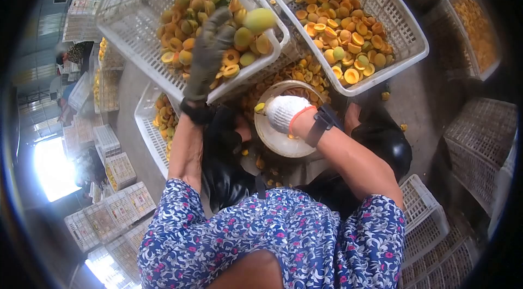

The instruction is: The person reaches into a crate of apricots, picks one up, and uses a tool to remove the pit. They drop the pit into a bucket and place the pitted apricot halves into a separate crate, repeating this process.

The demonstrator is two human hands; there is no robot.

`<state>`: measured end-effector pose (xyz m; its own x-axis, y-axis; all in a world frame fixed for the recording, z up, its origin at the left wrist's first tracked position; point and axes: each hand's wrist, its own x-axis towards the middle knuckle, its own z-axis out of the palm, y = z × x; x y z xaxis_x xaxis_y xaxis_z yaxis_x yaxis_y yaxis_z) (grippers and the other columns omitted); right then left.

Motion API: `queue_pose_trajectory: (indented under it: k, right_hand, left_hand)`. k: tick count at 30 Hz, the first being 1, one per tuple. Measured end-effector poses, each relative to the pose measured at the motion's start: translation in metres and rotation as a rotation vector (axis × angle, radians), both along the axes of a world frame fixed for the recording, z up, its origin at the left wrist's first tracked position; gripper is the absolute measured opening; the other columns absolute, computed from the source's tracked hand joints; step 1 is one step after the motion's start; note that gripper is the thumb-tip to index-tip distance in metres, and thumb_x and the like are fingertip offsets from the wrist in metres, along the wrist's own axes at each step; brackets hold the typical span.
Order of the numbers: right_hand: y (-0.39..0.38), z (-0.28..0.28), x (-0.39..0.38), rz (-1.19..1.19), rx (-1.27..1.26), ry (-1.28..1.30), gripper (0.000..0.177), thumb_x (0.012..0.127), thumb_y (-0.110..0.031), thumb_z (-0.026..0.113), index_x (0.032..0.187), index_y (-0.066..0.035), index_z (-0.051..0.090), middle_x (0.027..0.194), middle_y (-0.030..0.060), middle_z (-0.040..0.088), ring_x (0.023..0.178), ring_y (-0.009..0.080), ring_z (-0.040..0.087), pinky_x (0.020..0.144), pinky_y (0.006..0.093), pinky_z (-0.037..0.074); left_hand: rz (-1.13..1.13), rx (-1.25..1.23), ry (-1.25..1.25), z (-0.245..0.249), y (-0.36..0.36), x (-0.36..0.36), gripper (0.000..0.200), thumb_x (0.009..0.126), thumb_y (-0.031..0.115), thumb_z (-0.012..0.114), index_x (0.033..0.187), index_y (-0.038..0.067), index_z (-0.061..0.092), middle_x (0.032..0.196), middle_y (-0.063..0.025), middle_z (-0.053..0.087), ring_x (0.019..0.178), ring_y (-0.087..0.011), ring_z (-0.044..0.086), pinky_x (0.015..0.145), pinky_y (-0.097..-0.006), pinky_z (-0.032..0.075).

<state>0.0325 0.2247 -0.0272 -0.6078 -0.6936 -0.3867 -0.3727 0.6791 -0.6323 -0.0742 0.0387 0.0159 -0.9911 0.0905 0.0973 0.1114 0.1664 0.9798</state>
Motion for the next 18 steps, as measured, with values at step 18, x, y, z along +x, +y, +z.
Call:
queue_pose_trajectory:
  k: [18]
  right_hand:
    - [-0.003,-0.010,-0.022,-0.096,-0.257,-0.050,0.026,0.081,-0.020,0.055,0.098,-0.001,0.062,0.089,0.0226,0.064,0.085,0.0399,0.061,0.075,0.0451,0.049]
  left_hand:
    - [-0.087,0.668,-0.374,0.026,-0.006,0.067,0.067,0.081,0.010,0.067,0.138,0.004,0.032,0.123,-0.0119,0.050,0.105,-0.0243,0.058,0.090,-0.0356,0.053]
